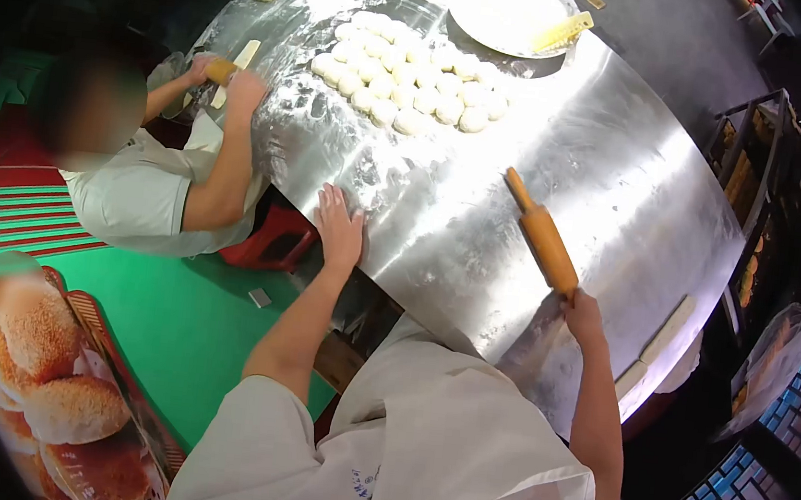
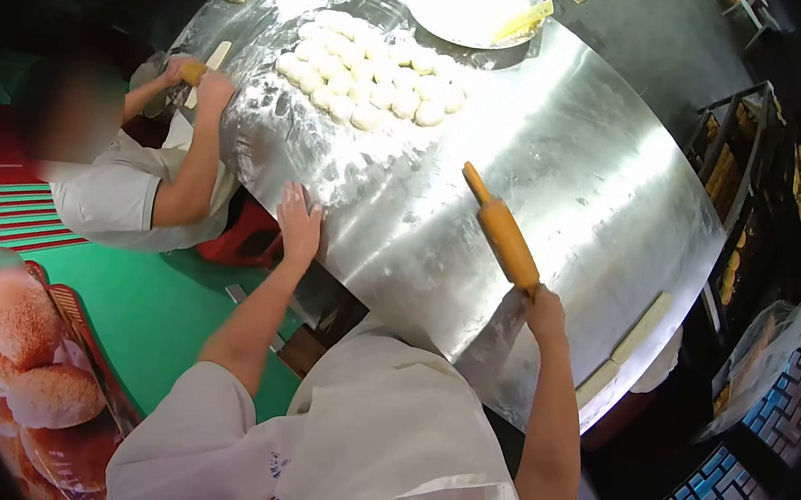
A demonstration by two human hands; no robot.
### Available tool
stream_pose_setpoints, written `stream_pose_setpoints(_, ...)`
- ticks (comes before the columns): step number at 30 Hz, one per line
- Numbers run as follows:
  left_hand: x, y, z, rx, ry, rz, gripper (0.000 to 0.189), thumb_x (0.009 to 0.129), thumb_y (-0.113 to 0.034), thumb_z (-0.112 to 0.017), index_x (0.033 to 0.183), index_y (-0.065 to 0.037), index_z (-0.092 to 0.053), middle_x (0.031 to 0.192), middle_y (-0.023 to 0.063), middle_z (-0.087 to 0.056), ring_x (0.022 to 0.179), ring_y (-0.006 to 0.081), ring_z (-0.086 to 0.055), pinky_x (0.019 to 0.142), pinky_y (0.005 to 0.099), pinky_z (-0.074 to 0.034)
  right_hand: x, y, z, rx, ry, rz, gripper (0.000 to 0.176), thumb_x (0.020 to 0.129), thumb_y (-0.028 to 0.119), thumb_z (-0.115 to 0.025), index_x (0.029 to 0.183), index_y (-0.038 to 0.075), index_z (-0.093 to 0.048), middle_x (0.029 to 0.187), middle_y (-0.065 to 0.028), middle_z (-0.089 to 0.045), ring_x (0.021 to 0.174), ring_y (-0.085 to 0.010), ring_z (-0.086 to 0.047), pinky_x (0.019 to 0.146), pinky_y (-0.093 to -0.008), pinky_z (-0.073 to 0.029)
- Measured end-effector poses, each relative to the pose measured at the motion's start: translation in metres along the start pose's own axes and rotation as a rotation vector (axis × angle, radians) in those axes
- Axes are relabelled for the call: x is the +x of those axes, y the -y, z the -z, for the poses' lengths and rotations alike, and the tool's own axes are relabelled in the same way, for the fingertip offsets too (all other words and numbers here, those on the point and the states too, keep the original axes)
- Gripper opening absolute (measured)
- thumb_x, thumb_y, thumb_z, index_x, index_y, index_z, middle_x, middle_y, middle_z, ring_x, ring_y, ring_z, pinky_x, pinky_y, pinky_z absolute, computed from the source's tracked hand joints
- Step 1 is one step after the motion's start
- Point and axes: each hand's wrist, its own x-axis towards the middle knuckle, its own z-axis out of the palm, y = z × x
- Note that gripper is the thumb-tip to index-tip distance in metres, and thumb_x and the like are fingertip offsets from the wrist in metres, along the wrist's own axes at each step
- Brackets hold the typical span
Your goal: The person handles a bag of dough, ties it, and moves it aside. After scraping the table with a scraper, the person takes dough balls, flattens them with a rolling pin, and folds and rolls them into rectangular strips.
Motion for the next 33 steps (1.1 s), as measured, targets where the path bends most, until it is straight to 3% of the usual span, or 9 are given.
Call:
stream_pose_setpoints(1,0.016,0.008,-0.004,0.119,-0.03,0.078,0.07,0.093,-0.029,-0.058,0.148,0.004,-0.031,0.159,0.0206,-0.022,0.148,0.0339,-0.016,0.118,0.0547,-0.014,-0.008,0.006,0.005,-0.01,0.003,-0.011,0.016,0.084,0.011,-0.067,0.089,-0.003,-0.061,0.068,-0.0158,-0.066,0.064,-0.0307,-0.067,0.06,-0.0384,-0.053)
stream_pose_setpoints(3,0.042,-0.013,-0.017,0.179,-0.017,0.037,0.072,0.093,-0.032,-0.058,0.148,0.004,-0.03,0.159,0.0202,-0.02,0.149,0.0329,-0.014,0.117,0.0565,-0.013,-0.022,0.015,0.022,0.17,0.297,-0.42,0.019,0.078,0.012,-0.073,0.075,-0.005,-0.065,0.063,-0.0159,-0.066,0.055,-0.0267,-0.067,0.055,-0.0365,-0.055)
stream_pose_setpoints(6,0.057,-0.089,-0.025,0.164,0.099,-0.233,0.071,0.095,-0.036,-0.053,0.151,0.0,-0.027,0.16,0.0201,-0.018,0.15,0.0333,-0.012,0.119,0.0556,-0.009,-0.023,0.02,0.02,0.275,0.214,-0.559,0.018,0.074,0.01,-0.075,0.068,-0.005,-0.066,0.056,-0.0124,-0.064,0.044,-0.0193,-0.063,0.043,-0.0322,-0.051)
stream_pose_setpoints(9,0.049,-0.13,-0.031,-0.02,0.278,-0.514,0.067,0.094,-0.033,-0.055,0.151,-0.006,-0.032,0.161,0.0166,-0.018,0.15,0.0319,-0.01,0.119,0.0545,-0.008,-0.014,0.019,0.022,0.288,0.287,-0.608,0.016,0.073,0.01,-0.075,0.071,-0.005,-0.067,0.058,-0.0118,-0.064,0.047,-0.0197,-0.064,0.043,-0.0329,-0.052)
stream_pose_setpoints(11,0.055,-0.139,-0.033,-0.259,0.279,-0.454,0.063,0.091,-0.026,-0.061,0.148,-0.011,-0.039,0.16,0.0136,-0.023,0.149,0.0323,-0.017,0.12,0.0525,-0.008,-0.011,0.017,0.021,0.289,0.292,-0.604,0.018,0.072,0.012,-0.076,0.07,-0.002,-0.065,0.057,-0.0103,-0.063,0.047,-0.0193,-0.064,0.041,-0.0317,-0.05)
stream_pose_setpoints(15,0.105,-0.109,0.003,-0.269,-0.081,-0.254,0.061,0.083,-0.013,-0.069,0.14,-0.009,-0.048,0.135,0.017,-0.046,0.127,0.035,-0.043,0.109,0.048,-0.032,-0.012,0.011,0.016,0.29,0.276,-0.612,0.019,0.071,0.015,-0.077,0.069,0.001,-0.064,0.056,-0.0082,-0.062,0.047,-0.0193,-0.064,0.04,-0.0308,-0.048)
stream_pose_setpoints(21,0.158,-0.108,0.012,-0.036,0.009,-0.29,0.051,0.078,-0.011,-0.075,0.122,-0.001,-0.051,0.125,0.0169,-0.048,0.117,0.0352,-0.051,0.094,0.0437,-0.048,-0.013,0.017,0.022,0.305,0.269,-0.6,0.019,0.07,0.015,-0.076,0.069,0.0,-0.066,0.055,-0.0081,-0.062,0.046,-0.0191,-0.063,0.04,-0.031,-0.047)
stream_pose_setpoints(30,0.11,-0.138,0.01,-0.233,0.286,-0.306,0.046,0.083,-0.018,-0.072,0.12,-0.002,-0.05,0.123,0.0172,-0.048,0.108,0.0368,-0.056,0.089,0.0435,-0.049,-0.014,0.018,0.024,0.305,0.279,-0.622,0.018,0.069,0.008,-0.078,0.078,-0.002,-0.065,0.062,-0.0092,-0.065,0.051,-0.019,-0.065,0.048,-0.0316,-0.054)
stream_pose_setpoints(33,0.108,-0.143,-0.018,-0.207,0.221,-0.372,0.048,0.082,-0.019,-0.072,0.123,-0.006,-0.051,0.121,0.0151,-0.049,0.108,0.0355,-0.056,0.089,0.0432,-0.05,-0.014,0.017,0.023,0.365,0.253,-0.641,0.019,0.069,0.008,-0.077,0.079,-0.002,-0.065,0.062,-0.0089,-0.065,0.051,-0.0189,-0.065,0.048,-0.0314,-0.054)
